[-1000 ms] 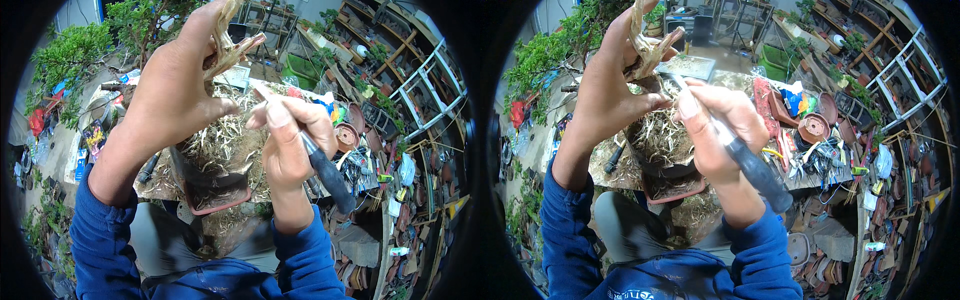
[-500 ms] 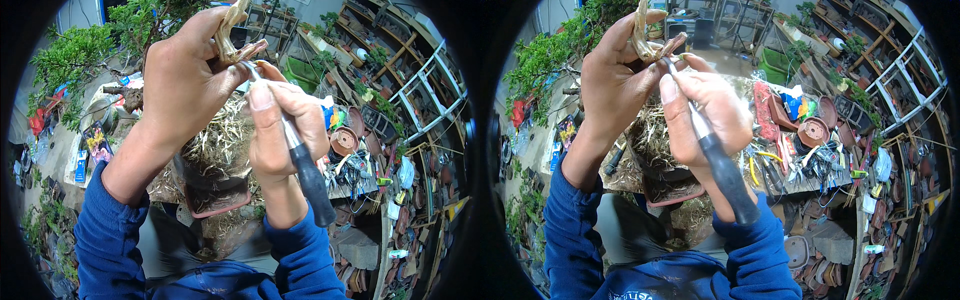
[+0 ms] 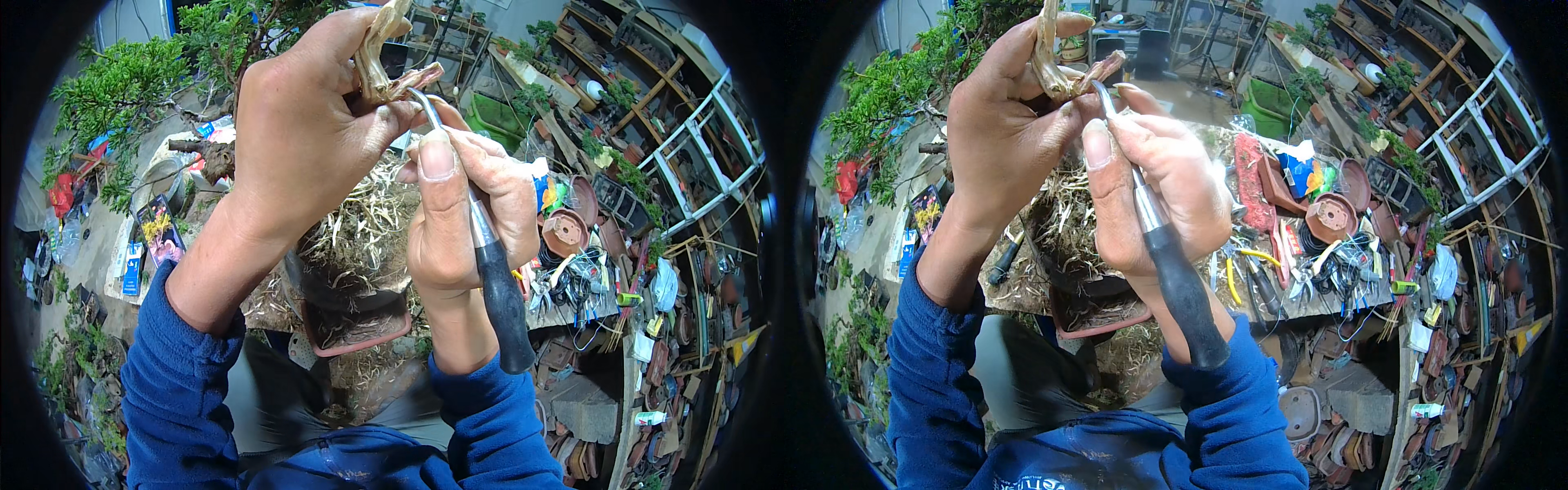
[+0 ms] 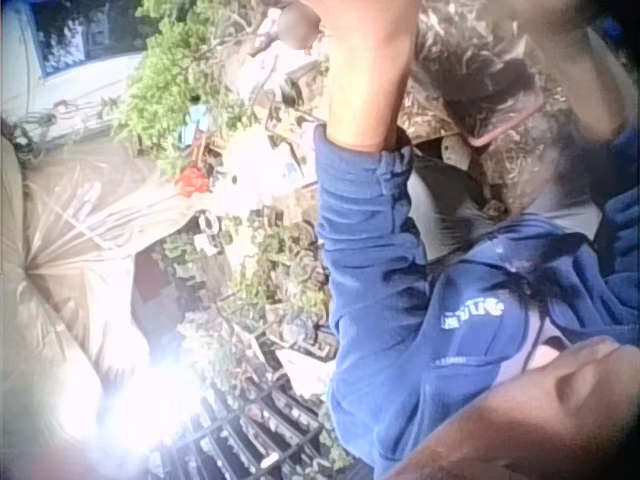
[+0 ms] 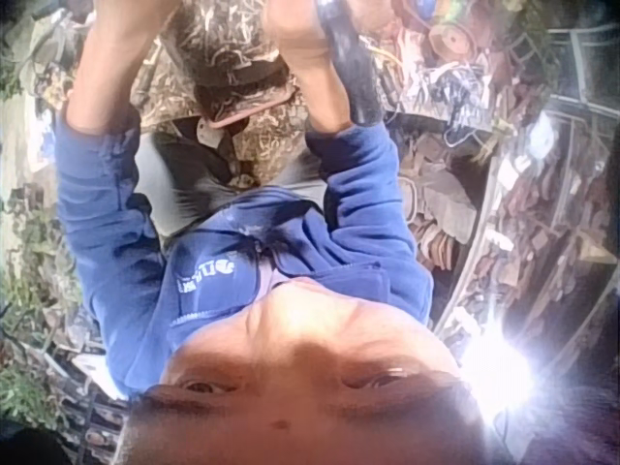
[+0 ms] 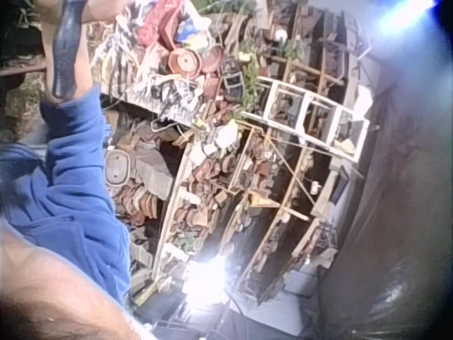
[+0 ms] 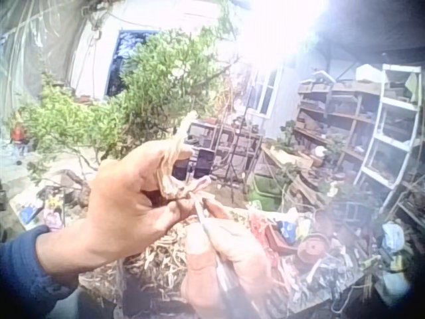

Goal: The person uses a metal carving tool and pliers to remove bark and shape deadwood on a bonsai tree. They repeatedly scrape and pull away loose material, rotating the branch to access different areas.

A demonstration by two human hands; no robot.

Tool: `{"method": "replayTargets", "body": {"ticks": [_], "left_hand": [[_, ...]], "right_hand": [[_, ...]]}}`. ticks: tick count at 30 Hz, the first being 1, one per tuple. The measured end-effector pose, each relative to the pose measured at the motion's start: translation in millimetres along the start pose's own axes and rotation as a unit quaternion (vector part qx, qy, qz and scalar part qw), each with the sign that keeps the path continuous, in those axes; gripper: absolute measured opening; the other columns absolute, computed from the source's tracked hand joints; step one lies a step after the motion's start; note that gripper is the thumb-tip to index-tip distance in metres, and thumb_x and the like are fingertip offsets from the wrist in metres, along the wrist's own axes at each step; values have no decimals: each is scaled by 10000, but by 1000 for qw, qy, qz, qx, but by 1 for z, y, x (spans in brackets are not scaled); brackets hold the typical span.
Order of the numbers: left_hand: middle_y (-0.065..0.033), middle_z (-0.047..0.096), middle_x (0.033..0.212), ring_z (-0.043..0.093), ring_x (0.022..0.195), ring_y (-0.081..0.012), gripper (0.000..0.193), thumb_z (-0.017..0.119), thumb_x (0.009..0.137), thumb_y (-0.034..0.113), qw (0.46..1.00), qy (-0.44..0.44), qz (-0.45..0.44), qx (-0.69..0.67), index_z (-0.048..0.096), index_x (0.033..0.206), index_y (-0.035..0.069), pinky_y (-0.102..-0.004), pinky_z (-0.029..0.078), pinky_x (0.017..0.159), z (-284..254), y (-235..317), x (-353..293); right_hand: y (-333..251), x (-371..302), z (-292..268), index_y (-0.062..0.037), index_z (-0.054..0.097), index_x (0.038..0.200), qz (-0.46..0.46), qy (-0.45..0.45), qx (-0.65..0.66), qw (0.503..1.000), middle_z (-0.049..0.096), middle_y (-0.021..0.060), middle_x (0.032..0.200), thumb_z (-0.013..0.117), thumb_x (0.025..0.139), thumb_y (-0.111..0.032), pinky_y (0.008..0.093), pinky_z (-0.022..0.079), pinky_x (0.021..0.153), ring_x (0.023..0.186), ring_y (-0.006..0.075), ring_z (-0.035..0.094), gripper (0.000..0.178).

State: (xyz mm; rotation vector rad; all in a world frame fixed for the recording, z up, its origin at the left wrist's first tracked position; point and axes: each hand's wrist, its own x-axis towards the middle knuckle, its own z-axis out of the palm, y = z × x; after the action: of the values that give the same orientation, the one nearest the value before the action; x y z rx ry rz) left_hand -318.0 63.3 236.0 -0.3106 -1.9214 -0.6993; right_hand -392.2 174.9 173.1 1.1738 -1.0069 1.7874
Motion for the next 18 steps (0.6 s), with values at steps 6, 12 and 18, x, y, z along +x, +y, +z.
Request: {"method": "replayTargets", "body": {"ticks": [6,12,18], "left_hand": [[-104,767,993,726,882,-100,475,800,838,-78,998,12,-56,-40,628,1279,-34,-248,573,740,3,-18,-1],[-140,756,1094,727,991,-150,481,705,886,-123,991,-9,-85,-100,588,1347,-49,-276,579,855,3,-15,-3],[-106,796,973,726,848,-81,548,829,815,-53,996,0,-49,-72,611,1318,-43,-250,569,693,3,1,5]], "right_hand": [[-3,8,3,50,701,952,-7,-8,4,1000,751,180,884,793,874,15,429,606,930,860,254,761,126],[-17,28,-12,63,712,925,116,-59,48,990,737,141,830,787,883,4,351,607,834,778,183,729,105],[-18,27,-24,70,727,941,224,-72,103,967,742,115,851,808,874,0,246,554,691,762,112,694,126]]}}
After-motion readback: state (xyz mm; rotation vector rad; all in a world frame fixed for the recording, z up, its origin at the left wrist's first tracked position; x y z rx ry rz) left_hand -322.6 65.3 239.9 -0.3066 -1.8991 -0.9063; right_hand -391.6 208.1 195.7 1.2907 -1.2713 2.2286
